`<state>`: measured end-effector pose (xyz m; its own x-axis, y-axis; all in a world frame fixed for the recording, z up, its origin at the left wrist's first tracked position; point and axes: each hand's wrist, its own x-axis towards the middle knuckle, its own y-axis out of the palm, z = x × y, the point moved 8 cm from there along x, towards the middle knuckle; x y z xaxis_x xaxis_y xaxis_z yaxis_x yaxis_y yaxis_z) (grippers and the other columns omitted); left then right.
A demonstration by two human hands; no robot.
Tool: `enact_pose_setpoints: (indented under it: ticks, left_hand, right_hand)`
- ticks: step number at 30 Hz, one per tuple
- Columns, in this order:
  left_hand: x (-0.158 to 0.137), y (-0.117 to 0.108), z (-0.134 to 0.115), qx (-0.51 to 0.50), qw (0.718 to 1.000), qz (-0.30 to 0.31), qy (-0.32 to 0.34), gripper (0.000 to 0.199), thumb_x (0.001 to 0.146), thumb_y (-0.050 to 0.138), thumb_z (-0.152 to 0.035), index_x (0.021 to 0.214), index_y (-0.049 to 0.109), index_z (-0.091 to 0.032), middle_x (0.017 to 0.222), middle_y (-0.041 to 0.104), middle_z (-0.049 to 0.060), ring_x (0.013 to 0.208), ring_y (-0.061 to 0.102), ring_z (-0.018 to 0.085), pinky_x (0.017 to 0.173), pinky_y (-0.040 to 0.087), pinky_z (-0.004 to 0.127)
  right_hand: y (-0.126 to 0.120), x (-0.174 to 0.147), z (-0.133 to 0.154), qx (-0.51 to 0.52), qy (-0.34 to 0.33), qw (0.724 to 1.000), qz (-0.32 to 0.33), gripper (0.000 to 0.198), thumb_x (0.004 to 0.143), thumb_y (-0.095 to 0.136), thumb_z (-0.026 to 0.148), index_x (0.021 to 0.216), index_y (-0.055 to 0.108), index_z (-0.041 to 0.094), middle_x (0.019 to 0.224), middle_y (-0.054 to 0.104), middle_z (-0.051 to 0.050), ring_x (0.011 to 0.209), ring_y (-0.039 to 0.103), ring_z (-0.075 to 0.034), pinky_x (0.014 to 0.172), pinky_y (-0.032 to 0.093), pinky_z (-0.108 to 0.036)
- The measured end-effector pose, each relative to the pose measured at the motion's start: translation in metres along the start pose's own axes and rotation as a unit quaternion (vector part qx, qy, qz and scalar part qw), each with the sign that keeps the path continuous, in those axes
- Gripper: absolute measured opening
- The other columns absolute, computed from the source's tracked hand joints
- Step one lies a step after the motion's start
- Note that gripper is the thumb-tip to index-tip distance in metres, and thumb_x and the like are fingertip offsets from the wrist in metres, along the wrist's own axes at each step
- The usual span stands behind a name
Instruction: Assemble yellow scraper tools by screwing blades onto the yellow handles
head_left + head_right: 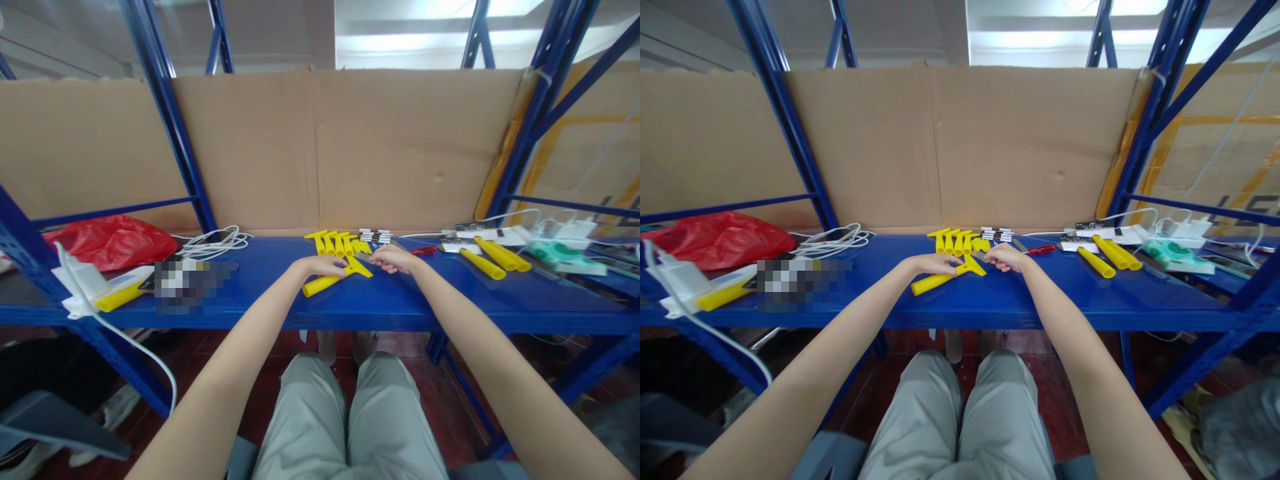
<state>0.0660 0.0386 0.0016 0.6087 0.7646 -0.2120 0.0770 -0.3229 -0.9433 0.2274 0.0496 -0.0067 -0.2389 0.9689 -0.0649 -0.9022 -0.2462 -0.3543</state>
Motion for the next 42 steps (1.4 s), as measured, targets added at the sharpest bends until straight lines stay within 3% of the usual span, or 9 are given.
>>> enact_pose_setpoints:
  ticks: [4, 7, 11, 17, 27, 42]
  left_hand:
    - [0.006, -0.002, -0.004, 0.039, 0.999, -0.006, -0.001, 0.062, 0.077, 0.05, -0.036, 0.137, 0.047, -0.02, 0.145, 0.046, 0.005, 0.128, 0.047, 0.024, 0.104, 0.037, 0.03]
    - [0.007, -0.006, -0.011, 0.05, 0.997, -0.051, -0.005, 0.055, 0.074, 0.054, -0.031, 0.128, 0.056, -0.019, 0.14, 0.051, 0.006, 0.127, 0.048, 0.025, 0.106, 0.035, 0.032]
    - [0.002, -0.004, -0.021, 0.045, 0.992, -0.114, -0.033, 0.042, 0.078, 0.054, -0.035, 0.114, 0.064, -0.016, 0.121, 0.065, 0.01, 0.109, 0.06, 0.027, 0.092, 0.046, 0.033]
    - [-0.012, -0.005, -0.028, 0.091, 0.969, -0.223, -0.057, 0.04, 0.079, 0.054, -0.039, 0.111, 0.066, -0.019, 0.115, 0.067, 0.01, 0.109, 0.06, 0.029, 0.091, 0.047, 0.036]
    - [-0.023, -0.009, -0.026, 0.128, 0.952, -0.263, -0.087, 0.039, 0.083, 0.047, -0.025, 0.119, 0.056, -0.013, 0.12, 0.063, 0.015, 0.111, 0.059, 0.028, 0.093, 0.046, 0.037]
    - [-0.022, -0.008, -0.018, 0.092, 0.953, -0.273, -0.088, 0.042, 0.084, 0.048, -0.021, 0.125, 0.056, -0.019, 0.132, 0.057, 0.011, 0.121, 0.053, 0.027, 0.1, 0.043, 0.038]
  right_hand:
    - [0.011, -0.003, -0.003, -0.039, 0.033, 0.997, 0.061, 0.031, 0.073, 0.064, 0.022, 0.053, 0.041, 0.018, 0.041, 0.035, 0.008, 0.033, 0.025, -0.001, 0.031, 0.014, -0.015]
    - [0.015, -0.004, -0.005, -0.06, 0.038, 0.994, 0.086, 0.029, 0.072, 0.067, 0.024, 0.055, 0.045, 0.017, 0.043, 0.038, 0.008, 0.032, 0.025, -0.001, 0.03, 0.014, -0.014]
    - [0.016, -0.003, -0.007, -0.078, 0.034, 0.991, 0.098, 0.031, 0.074, 0.07, 0.032, 0.058, 0.05, 0.016, 0.043, 0.04, 0.007, 0.032, 0.025, -0.001, 0.03, 0.013, -0.015]
    - [0.014, 0.0, -0.014, -0.05, 0.039, 0.991, 0.118, 0.035, 0.079, 0.068, 0.036, 0.058, 0.048, 0.016, 0.045, 0.039, 0.007, 0.032, 0.024, 0.0, 0.031, 0.014, -0.015]
    - [0.013, -0.001, -0.014, -0.04, 0.005, 0.989, 0.144, 0.03, 0.072, 0.075, 0.039, 0.069, 0.061, 0.013, 0.051, 0.048, 0.005, 0.035, 0.026, 0.0, 0.032, 0.014, -0.016]
    - [0.01, 0.0, -0.011, -0.025, -0.021, 0.992, 0.123, 0.034, 0.069, 0.075, 0.041, 0.06, 0.056, 0.014, 0.042, 0.04, 0.007, 0.034, 0.025, -0.001, 0.032, 0.016, -0.017]
